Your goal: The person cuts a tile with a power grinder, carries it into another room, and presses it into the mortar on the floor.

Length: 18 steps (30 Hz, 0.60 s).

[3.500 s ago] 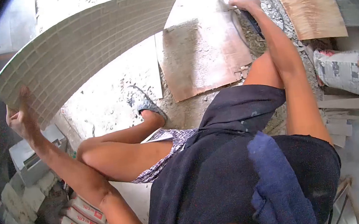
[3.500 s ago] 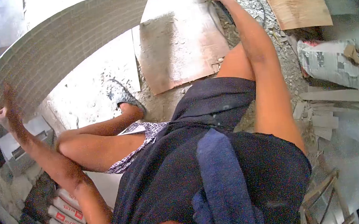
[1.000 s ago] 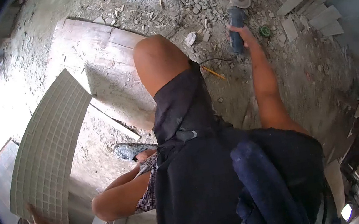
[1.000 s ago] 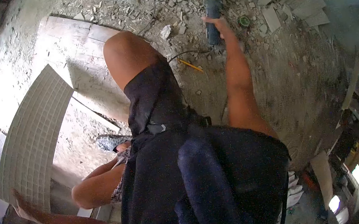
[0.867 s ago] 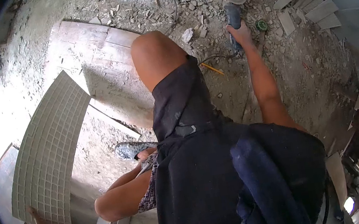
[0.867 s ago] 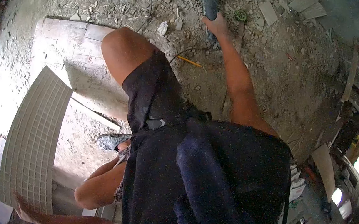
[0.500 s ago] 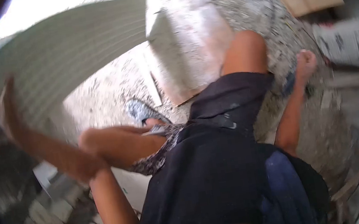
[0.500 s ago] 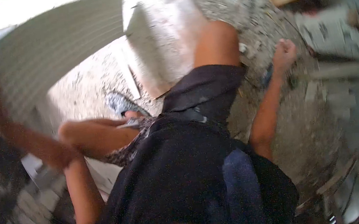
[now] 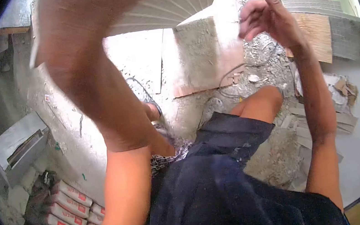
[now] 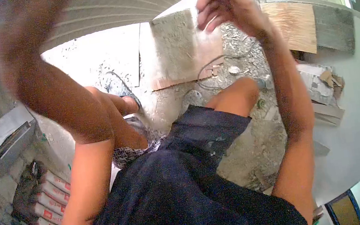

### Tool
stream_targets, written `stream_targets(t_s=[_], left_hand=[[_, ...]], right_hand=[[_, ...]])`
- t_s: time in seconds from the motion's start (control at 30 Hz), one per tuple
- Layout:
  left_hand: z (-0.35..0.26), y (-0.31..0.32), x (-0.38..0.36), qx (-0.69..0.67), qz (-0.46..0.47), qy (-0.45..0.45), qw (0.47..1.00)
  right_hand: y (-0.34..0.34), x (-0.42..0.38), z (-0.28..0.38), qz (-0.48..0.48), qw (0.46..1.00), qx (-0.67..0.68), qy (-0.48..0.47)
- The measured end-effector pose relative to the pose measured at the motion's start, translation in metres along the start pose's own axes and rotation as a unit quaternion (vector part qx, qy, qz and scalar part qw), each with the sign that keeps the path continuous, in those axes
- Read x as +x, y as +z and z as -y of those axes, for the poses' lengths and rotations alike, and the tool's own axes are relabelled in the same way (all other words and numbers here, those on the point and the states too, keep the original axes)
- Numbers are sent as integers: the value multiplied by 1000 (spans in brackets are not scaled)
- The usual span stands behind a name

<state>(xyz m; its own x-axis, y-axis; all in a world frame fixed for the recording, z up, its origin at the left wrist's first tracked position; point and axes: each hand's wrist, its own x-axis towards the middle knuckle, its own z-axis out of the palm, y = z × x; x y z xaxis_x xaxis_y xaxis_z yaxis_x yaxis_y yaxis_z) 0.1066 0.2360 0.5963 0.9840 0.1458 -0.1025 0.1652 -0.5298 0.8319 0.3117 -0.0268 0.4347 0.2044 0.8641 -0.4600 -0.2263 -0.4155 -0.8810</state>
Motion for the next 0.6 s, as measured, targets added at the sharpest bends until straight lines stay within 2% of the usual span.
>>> stream_targets(t_s=[0.03,0.07,0.1,0.13,0.17,0.23,0.3,0.33,0.37,0.43,0.57,0.6], left_hand=[[9,24,3,113,-82,18,990],[19,50,5,226,-164,38,960],[20,64,8,335,-245,55,908],[7,66,9,252,-203,53,945],[-5,65,2,209,-136,22,968],[-6,76,-10,177,-104,59,977],[-13,81,-38,149,-83,33,985],[-9,86,-49,142,-87,50,985],[-6,92,-64,134,-88,63,985],[-8,100,-91,123,-57,46,990],[-5,127,-129,102,-40,30,994],[-4,132,-139,107,-46,36,993]], right_hand=[[16,0,13,78,991,99,34],[34,-5,22,92,963,247,64],[50,-9,29,70,940,331,39],[68,-15,41,25,890,455,31],[84,-25,50,-87,885,455,40],[75,-41,48,-38,869,488,71],[90,-55,36,-58,828,547,106],[104,-54,46,-131,802,565,142],[109,-57,48,-131,793,576,148],[118,-57,38,-109,794,552,231],[145,-51,-10,-113,802,533,244],[152,-50,-35,-128,793,525,281]])
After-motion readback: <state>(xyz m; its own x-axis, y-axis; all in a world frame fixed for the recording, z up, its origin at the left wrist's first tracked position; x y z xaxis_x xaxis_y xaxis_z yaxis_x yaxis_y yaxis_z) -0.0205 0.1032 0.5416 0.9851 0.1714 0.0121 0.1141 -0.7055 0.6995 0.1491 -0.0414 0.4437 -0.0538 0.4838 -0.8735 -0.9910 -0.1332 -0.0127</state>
